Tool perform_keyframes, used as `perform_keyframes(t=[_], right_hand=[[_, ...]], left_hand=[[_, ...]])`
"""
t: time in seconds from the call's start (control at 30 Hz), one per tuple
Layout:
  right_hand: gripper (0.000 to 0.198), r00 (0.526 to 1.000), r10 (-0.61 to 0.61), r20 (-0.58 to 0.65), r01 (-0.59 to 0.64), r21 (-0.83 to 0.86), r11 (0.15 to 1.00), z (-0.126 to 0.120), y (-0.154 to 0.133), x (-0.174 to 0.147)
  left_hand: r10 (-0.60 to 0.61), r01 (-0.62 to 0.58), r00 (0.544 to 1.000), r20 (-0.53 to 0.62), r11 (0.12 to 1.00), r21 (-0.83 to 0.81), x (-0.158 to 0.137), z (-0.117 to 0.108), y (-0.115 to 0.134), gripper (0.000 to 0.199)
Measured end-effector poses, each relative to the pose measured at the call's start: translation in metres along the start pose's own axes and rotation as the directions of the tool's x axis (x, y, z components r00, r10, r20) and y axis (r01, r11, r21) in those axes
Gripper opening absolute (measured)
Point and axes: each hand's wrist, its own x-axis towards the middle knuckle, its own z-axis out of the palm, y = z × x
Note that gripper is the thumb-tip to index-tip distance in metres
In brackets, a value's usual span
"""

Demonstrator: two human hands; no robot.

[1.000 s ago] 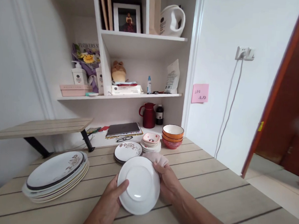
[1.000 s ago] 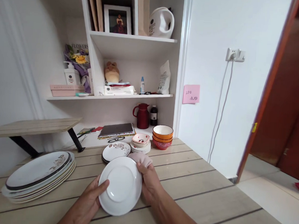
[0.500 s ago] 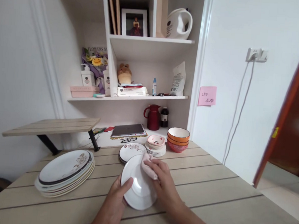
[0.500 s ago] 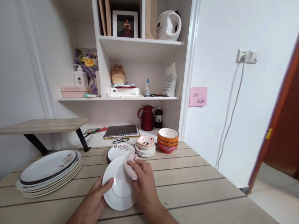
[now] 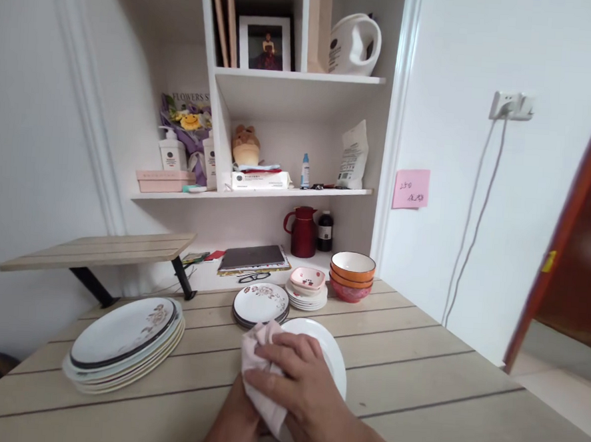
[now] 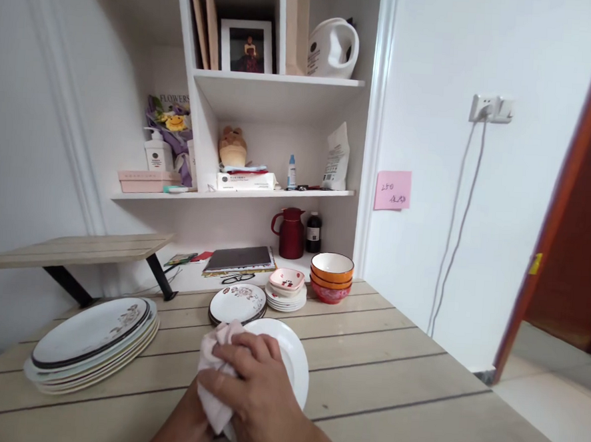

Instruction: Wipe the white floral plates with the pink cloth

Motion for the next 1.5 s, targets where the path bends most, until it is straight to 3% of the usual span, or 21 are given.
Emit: perform_keyframes(t=[0.1,0.23,0.37,0.6,0.73,0.87,1.0,1.13,1.23,1.3,1.37,1.4,1.43,1.5], right_hand=[[0.044,0.979,0.185,-0.082,-0.186,-0.014,0.982,-0.001,0.018,-0.002],[0.059,0.908,0.400,-0.126,-0.402,0.005,0.915,0.006,0.043,-0.010],[0.067,0.884,0.460,-0.085,-0.456,0.062,0.888,0.015,0.048,-0.012],[0.054,0.804,0.593,-0.046,-0.573,0.208,0.793,0.017,0.060,-0.016],[0.046,0.787,0.617,0.012,-0.617,0.009,0.787,0.007,0.055,-0.014],[0.031,0.719,0.687,0.106,-0.634,-0.304,0.711,-0.003,0.038,-0.009],[0.022,0.707,0.675,0.209,-0.579,-0.377,0.723,-0.002,0.013,-0.009],[0.015,0.745,0.553,0.373,-0.547,-0.134,0.827,0.012,-0.014,-0.011],[0.012,0.791,0.484,0.373,-0.587,0.245,0.771,0.023,-0.020,-0.010],[0.014,0.803,0.499,0.325,-0.595,0.488,0.639,0.025,-0.012,-0.009],[0.019,0.769,0.586,0.255,-0.594,0.625,0.507,0.022,0.004,-0.009],[0.021,0.734,0.653,0.187,-0.593,0.646,0.481,0.019,0.014,-0.009],[0.023,0.708,0.700,0.095,-0.584,0.635,0.506,0.015,0.023,-0.010],[0.022,0.725,0.685,-0.072,-0.556,0.527,0.643,0.008,0.040,-0.013]], left_hand=[[-0.061,0.059,0.998,0.028,0.997,0.055,-0.005,0.001,0.003,0.054],[-0.115,0.119,0.992,-0.061,0.990,0.080,-0.009,0.005,0.013,0.061],[-0.108,0.111,0.989,-0.097,0.993,0.028,-0.006,0.006,0.019,0.065],[-0.099,0.097,0.983,-0.154,0.995,-0.021,-0.003,0.002,0.019,0.060],[-0.092,0.088,0.982,-0.167,0.996,-0.029,-0.002,0.001,0.018,0.058],[-0.090,0.087,0.982,-0.166,0.996,-0.024,0.001,-0.003,0.017,0.059],[-0.099,0.097,0.982,-0.160,0.995,-0.025,0.004,-0.008,0.016,0.057],[-0.142,0.143,0.978,-0.156,0.990,-0.004,0.001,-0.008,0.018,0.055],[-0.212,0.213,0.969,-0.123,0.977,-0.006,-0.001,-0.007,0.019,0.052],[-0.232,0.231,0.966,-0.113,0.973,-0.022,-0.001,-0.008,0.018,0.048],[-0.221,0.218,0.966,-0.133,0.975,-0.034,0.001,-0.011,0.016,0.046],[-0.212,0.208,0.967,-0.143,0.977,-0.041,0.002,-0.012,0.016,0.046],[-0.207,0.201,0.967,-0.148,0.978,-0.052,0.004,-0.013,0.015,0.047],[-0.212,0.202,0.965,-0.157,0.976,-0.079,0.005,-0.013,0.014,0.050]])
